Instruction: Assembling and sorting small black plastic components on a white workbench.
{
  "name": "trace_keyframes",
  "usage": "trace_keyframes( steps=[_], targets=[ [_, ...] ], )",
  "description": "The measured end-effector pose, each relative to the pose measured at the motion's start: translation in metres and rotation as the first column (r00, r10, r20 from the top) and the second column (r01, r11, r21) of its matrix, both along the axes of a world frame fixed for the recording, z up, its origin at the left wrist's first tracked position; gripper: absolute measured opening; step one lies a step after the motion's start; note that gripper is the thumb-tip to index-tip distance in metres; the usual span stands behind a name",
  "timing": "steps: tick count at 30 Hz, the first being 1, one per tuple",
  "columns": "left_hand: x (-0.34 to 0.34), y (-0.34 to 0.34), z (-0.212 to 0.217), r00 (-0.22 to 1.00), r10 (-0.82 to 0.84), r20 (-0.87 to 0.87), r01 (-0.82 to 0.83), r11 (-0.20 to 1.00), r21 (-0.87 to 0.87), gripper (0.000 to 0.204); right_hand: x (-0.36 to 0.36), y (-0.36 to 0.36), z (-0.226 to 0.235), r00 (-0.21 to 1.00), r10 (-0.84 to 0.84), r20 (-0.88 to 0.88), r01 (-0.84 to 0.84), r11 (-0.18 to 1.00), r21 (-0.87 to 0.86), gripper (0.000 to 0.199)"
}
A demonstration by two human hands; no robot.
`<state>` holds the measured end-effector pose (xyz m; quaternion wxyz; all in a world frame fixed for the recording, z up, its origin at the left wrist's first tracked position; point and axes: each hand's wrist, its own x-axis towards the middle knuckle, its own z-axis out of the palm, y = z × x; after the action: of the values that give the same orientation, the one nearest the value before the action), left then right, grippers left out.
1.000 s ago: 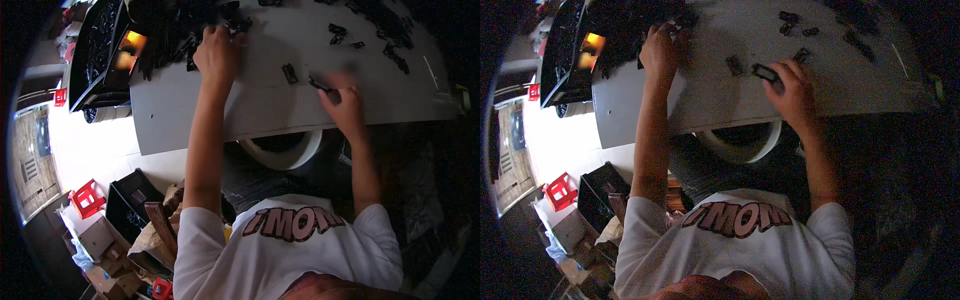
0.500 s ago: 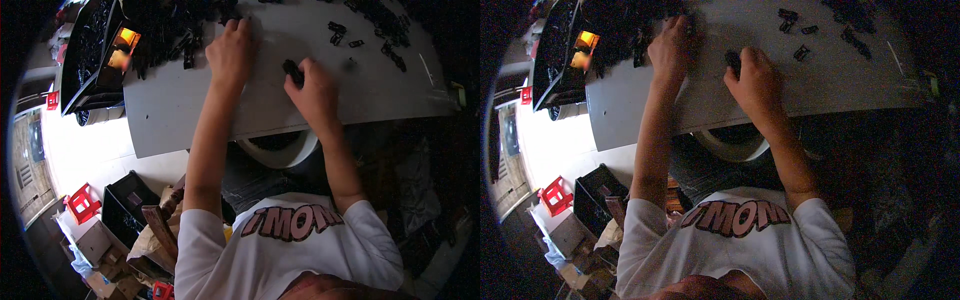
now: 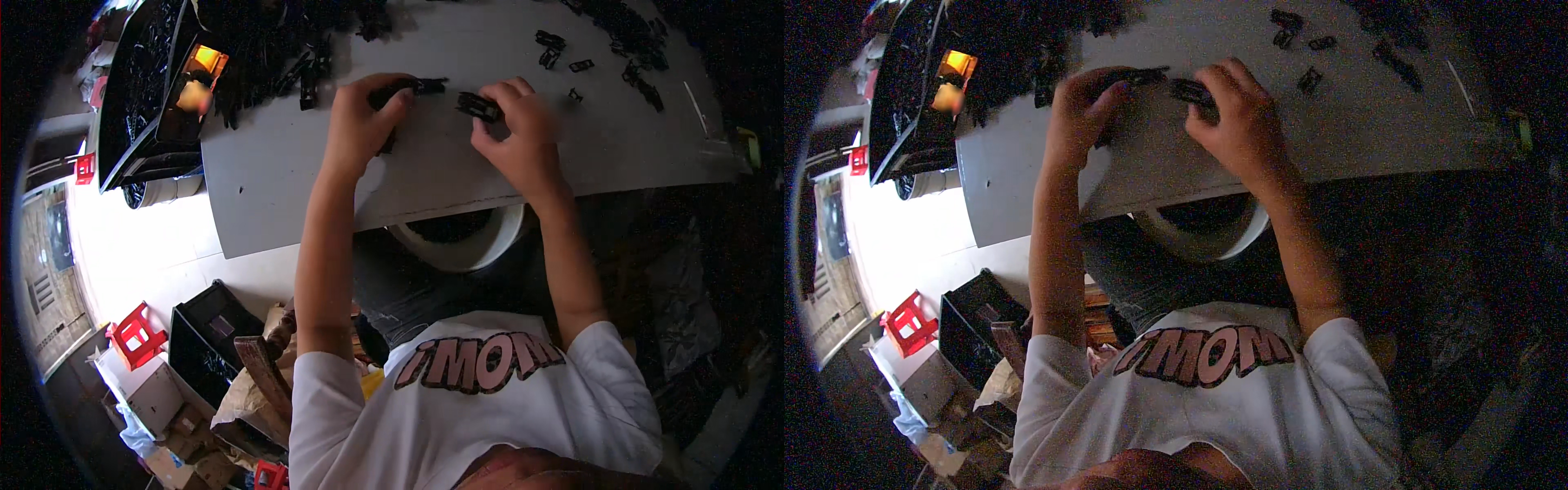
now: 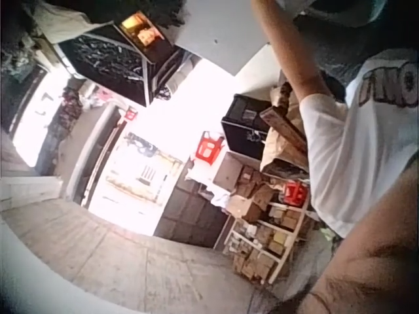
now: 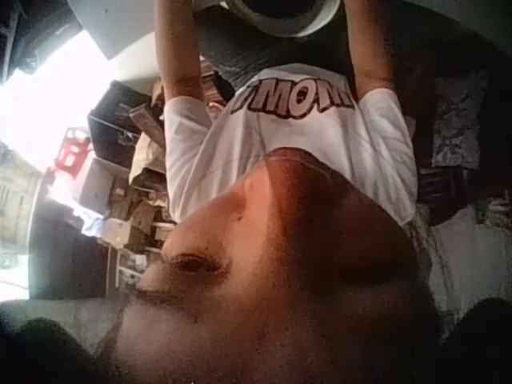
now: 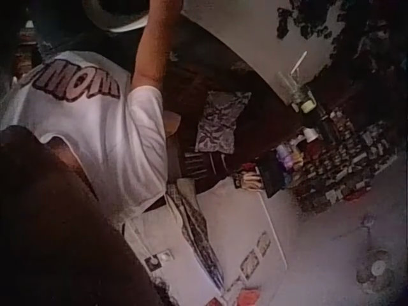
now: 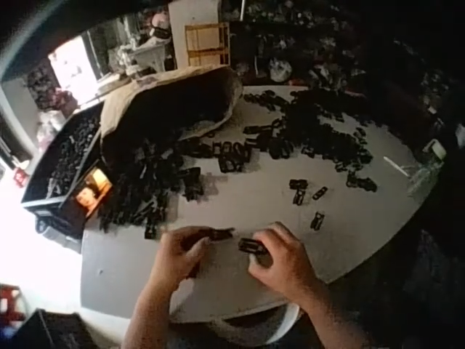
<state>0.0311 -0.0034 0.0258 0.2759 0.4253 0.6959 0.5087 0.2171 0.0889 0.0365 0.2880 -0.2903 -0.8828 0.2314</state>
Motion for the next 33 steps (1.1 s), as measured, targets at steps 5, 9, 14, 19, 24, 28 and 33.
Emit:
trace_keyframes(
  steps=[5, 9, 14, 19, 24, 28, 33],
  targets=[
    [0.018, -0.006, 0.017, 0.908, -0.002, 0.418, 0.041, 0.996, -0.085, 0.023, -0.013, -0.004, 0.006, 0.994, 0.106, -0.014, -0.102, 0.981, 0.163, 0.027],
    [0.024, -0.005, 0.015, 0.889, -0.024, 0.457, 0.040, 0.999, -0.026, 0.019, -0.014, -0.006, 0.010, 0.992, 0.123, -0.003, -0.120, 0.975, 0.186, 0.028],
    [0.032, -0.002, 0.009, 0.929, -0.076, 0.363, 0.071, 0.997, 0.025, 0.019, -0.013, -0.010, 0.009, 0.983, 0.175, 0.063, -0.184, 0.962, 0.202, 0.032],
    [0.034, -0.008, 0.015, 0.924, -0.163, 0.345, 0.150, 0.987, 0.065, 0.019, -0.003, -0.013, 0.020, 0.981, 0.182, -0.063, -0.182, 0.983, 0.005, 0.033],
    [0.043, -0.028, 0.026, 0.834, -0.286, 0.472, 0.282, 0.956, 0.081, 0.019, 0.028, -0.003, 0.016, 0.959, 0.277, -0.061, -0.259, 0.768, -0.586, 0.026],
    [0.060, -0.050, 0.026, 0.742, -0.322, 0.588, 0.384, 0.923, 0.021, 0.021, 0.052, -0.023, 0.015, 0.911, 0.377, -0.164, -0.411, 0.808, -0.422, 0.022],
    [0.085, -0.071, 0.011, 0.928, -0.368, 0.064, 0.366, 0.930, 0.032, 0.026, 0.083, -0.009, 0.014, 0.982, 0.178, 0.059, -0.150, 0.935, -0.321, 0.018]
  ],
)
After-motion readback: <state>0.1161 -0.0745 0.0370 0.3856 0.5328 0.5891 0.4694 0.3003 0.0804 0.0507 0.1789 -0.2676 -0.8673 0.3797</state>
